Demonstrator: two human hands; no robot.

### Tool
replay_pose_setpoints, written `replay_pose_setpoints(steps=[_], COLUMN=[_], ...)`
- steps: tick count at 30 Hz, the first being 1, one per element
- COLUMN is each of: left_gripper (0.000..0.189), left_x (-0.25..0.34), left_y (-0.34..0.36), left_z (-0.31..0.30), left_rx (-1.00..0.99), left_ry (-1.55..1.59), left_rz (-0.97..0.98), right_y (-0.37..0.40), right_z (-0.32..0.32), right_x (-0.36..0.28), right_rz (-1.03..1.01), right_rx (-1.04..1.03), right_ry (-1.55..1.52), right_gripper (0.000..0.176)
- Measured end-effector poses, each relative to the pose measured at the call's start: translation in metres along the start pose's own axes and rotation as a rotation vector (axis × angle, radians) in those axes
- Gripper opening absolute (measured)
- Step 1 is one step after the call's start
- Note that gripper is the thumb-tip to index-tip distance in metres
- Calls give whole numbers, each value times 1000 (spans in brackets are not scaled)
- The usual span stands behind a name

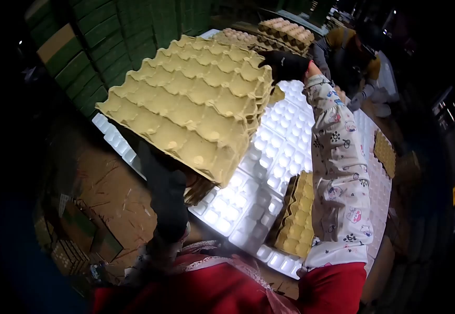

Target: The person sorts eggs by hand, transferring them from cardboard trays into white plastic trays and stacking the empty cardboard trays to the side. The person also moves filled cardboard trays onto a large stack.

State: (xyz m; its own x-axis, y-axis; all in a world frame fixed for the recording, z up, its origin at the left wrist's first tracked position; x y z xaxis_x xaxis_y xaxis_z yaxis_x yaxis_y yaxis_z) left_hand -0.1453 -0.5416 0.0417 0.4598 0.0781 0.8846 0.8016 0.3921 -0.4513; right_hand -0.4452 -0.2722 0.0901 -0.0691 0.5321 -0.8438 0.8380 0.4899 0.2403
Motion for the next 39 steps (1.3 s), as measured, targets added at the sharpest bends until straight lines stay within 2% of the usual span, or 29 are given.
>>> replay_pose_setpoints(steps=[1,2,3,4,5,6,7,9,11,13,15,17,18,19,20,21,23,25,27,28,29,30,31,32,33,35,37,38,39], left_gripper=[78,78,66,55,46,49,53,59,66,73,80,87,86,83,80,78,70,59,54,53,52,55,61,62,64,65,66,70,75], left_x=[0,-14,-26,-40,-48,-30,-20,-19,-15,-15,-18,-30,-42,-57,-76,-107,-166,-231,-284,-288,-290,-311,-282,-284,-286,-273,-274,-286,-293], left_y=[-5,3,6,2,-4,-25,-34,-32,-23,-6,2,35,52,60,105,116,133,150,180,194,207,228,235,235,236,233,237,237,236], left_z=[3,7,-15,-32,-22,23,59,115,164,201,228,251,259,265,259,261,252,227,203,209,217,210,219,216,215,223,222,216,213], left_rx=[67,9,50,64,65,42,-31,-222,-416,-603,-782,-950,-1041,-1060,-1068,-1077,-1020,-914,-822,-919,-1015,-832,-804,-796,-793,-785,-776,-763,-756], left_ry=[-6,8,-53,-87,-88,41,136,296,438,553,644,671,655,546,484,420,124,-51,109,228,354,523,563,534,509,522,533,515,496], left_rz=[31,5,139,274,399,393,374,298,223,137,13,-135,-215,-348,-386,-443,-541,-638,-913,-945,-970,-1309,-1460,-1469,-1479,-1477,-1481,-1481,-1479], right_y=[6,26,47,59,78,95,124,174,256,329,394,471,510,543,595,624,676,742,831,846,846,836,799,830,847,776,694,617,549], right_z=[5,3,-1,-7,-6,-6,-11,-9,12,28,51,86,96,104,124,123,117,113,124,123,126,130,141,142,124,92,88,98,119], right_x=[-15,-27,-36,-29,-33,-23,6,69,107,154,211,265,274,283,317,338,383,467,613,620,617,620,612,611,590,504,519,511,508], right_rz=[-211,-420,-612,-533,-563,-516,-730,-483,-413,-442,-172,-77,69,228,374,539,742,930,557,777,964,687,324,926,1403,1230,717,582,470], right_rx=[58,132,224,312,465,543,622,518,681,906,1013,1185,1269,1332,1377,1401,1427,1425,1636,1496,1323,1581,1619,1761,1587,1637,1687,1319,1089], right_ry=[48,108,179,165,634,1137,793,295,-45,724,675,-110,112,329,459,584,577,571,-70,275,627,-290,-1223,-648,309,964,502,-82,-495], right_gripper=[37,30,23,23,21,20,26,33,40,46,48,47,48,49,51,54,50,46,43,44,44,45,47,45,38,35,34,31,36])
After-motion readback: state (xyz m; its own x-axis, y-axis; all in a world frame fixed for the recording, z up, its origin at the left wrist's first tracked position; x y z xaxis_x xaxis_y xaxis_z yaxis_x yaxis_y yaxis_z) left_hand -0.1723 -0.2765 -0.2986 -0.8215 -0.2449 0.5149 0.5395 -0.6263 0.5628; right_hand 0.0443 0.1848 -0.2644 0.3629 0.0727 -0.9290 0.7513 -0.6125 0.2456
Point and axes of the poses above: each hand's wrist, its own y-axis away from the middle knuckle, its own z-axis out of the palm, x = y × z, the point moved 8 cm from there along -y, towards the middle knuckle, and after that the axes turned 10 degrees about y, right-handed, at the moved point
